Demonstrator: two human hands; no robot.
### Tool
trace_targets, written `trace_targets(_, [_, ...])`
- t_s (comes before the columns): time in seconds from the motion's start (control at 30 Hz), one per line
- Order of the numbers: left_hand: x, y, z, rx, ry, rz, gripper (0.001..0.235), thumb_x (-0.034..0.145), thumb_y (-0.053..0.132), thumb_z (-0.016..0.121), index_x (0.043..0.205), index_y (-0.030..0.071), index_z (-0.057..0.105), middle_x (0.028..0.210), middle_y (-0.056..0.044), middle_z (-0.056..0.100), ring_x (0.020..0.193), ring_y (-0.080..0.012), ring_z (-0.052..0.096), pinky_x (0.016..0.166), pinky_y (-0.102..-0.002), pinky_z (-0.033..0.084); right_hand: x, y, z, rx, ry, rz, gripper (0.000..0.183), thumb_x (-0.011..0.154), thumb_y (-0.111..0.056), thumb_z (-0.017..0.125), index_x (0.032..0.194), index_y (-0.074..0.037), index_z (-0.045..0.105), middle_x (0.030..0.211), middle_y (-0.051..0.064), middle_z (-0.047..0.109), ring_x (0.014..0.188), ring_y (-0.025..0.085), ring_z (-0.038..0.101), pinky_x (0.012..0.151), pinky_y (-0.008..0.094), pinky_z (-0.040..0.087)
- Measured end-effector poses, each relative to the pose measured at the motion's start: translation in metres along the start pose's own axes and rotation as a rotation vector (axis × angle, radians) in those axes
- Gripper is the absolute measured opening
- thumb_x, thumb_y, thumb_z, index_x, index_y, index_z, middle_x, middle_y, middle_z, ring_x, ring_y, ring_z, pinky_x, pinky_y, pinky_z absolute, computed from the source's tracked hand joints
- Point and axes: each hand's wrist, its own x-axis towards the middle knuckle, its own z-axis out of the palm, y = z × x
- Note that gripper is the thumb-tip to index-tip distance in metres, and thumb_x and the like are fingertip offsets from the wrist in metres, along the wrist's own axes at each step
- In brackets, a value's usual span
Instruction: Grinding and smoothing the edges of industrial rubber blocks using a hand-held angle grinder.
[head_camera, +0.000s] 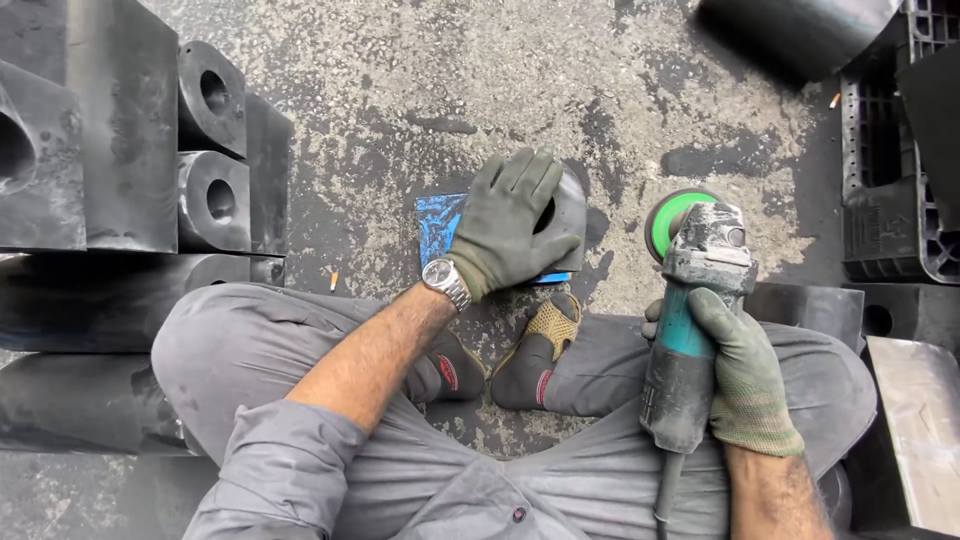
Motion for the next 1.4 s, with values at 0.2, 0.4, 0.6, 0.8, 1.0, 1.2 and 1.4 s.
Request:
trace_targets(0.2, [0.005,0.008,-0.024,-0.043,-0.354,0.104,0.084,0.097,0.068,0.042,0.152,0.004,0.044,0.157,-0.021,0.041,0.149,-0.0344,0.031,0.124,-0.050,0.011,0.005,0.003,-0.003,0.008,0.022,-0.007,0.043,0.100,-0.035,0.063,0.124,0.001,0.062,0.101,0.015,0.072,0.084,0.023,0.073,0.069,0.035,0.061])
trace_targets(0.4, [0.000,0.005,-0.006,-0.063,-0.259,0.143,0.069,0.105,0.058,0.035,0.153,0.010,0.046,0.160,-0.012,0.045,0.150,-0.0278,0.035,0.126,-0.048,0.012,-0.002,0.001,0.000,0.038,0.023,-0.019,0.042,0.100,-0.035,0.063,0.123,0.000,0.062,0.101,0.016,0.072,0.084,0.024,0.073,0.069,0.036,0.061])
trace_targets(0.6, [0.071,0.016,-0.063,0.054,-0.532,-0.431,0.052,0.109,0.054,0.036,0.131,0.018,0.065,0.123,-0.006,0.069,0.119,-0.0208,0.063,0.109,-0.043,0.043,0.003,0.007,-0.008,0.064,-0.018,-0.040,0.042,0.100,-0.034,0.063,0.123,0.001,0.061,0.100,0.017,0.072,0.083,0.025,0.074,0.067,0.036,0.062])
trace_targets(0.8, [0.039,-0.033,-0.009,-0.554,-0.402,-0.640,0.045,0.097,0.056,0.046,0.125,0.027,0.066,0.093,-0.008,0.076,0.083,-0.0237,0.074,0.079,-0.040,0.055,0.005,0.007,-0.015,0.088,-0.036,-0.045,0.044,0.100,-0.036,0.063,0.127,0.000,0.060,0.100,0.017,0.072,0.083,0.024,0.073,0.067,0.037,0.062])
trace_targets(1.0, [0.008,-0.026,0.007,-0.582,-0.212,-0.863,0.044,0.100,0.054,0.048,0.129,0.024,0.062,0.103,-0.017,0.077,0.098,-0.0343,0.073,0.091,-0.047,0.054,0.009,0.013,-0.020,0.160,-0.112,-0.043,0.051,0.102,-0.039,0.062,0.132,0.002,0.056,0.105,0.018,0.071,0.088,0.027,0.073,0.072,0.039,0.062])
trace_targets(1.2, [-0.010,-0.029,0.024,-0.630,-0.019,-0.864,0.045,0.100,0.051,0.048,0.129,0.019,0.063,0.112,-0.019,0.075,0.107,-0.0395,0.070,0.092,-0.048,0.053,-0.014,0.025,0.007,0.322,-0.264,0.007,0.060,0.100,-0.046,0.061,0.138,0.000,0.052,0.106,0.020,0.070,0.089,0.030,0.074,0.074,0.042,0.063])
trace_targets(1.4, [-0.038,-0.002,0.013,-0.392,0.478,-0.701,0.031,0.108,0.035,0.058,0.132,0.016,0.056,0.133,-0.011,0.065,0.112,-0.0290,0.066,0.100,-0.046,0.051,-0.032,0.047,0.028,0.203,-0.231,0.062,0.056,0.099,-0.042,0.062,0.134,0.001,0.055,0.104,0.020,0.071,0.085,0.029,0.073,0.070,0.041,0.062])
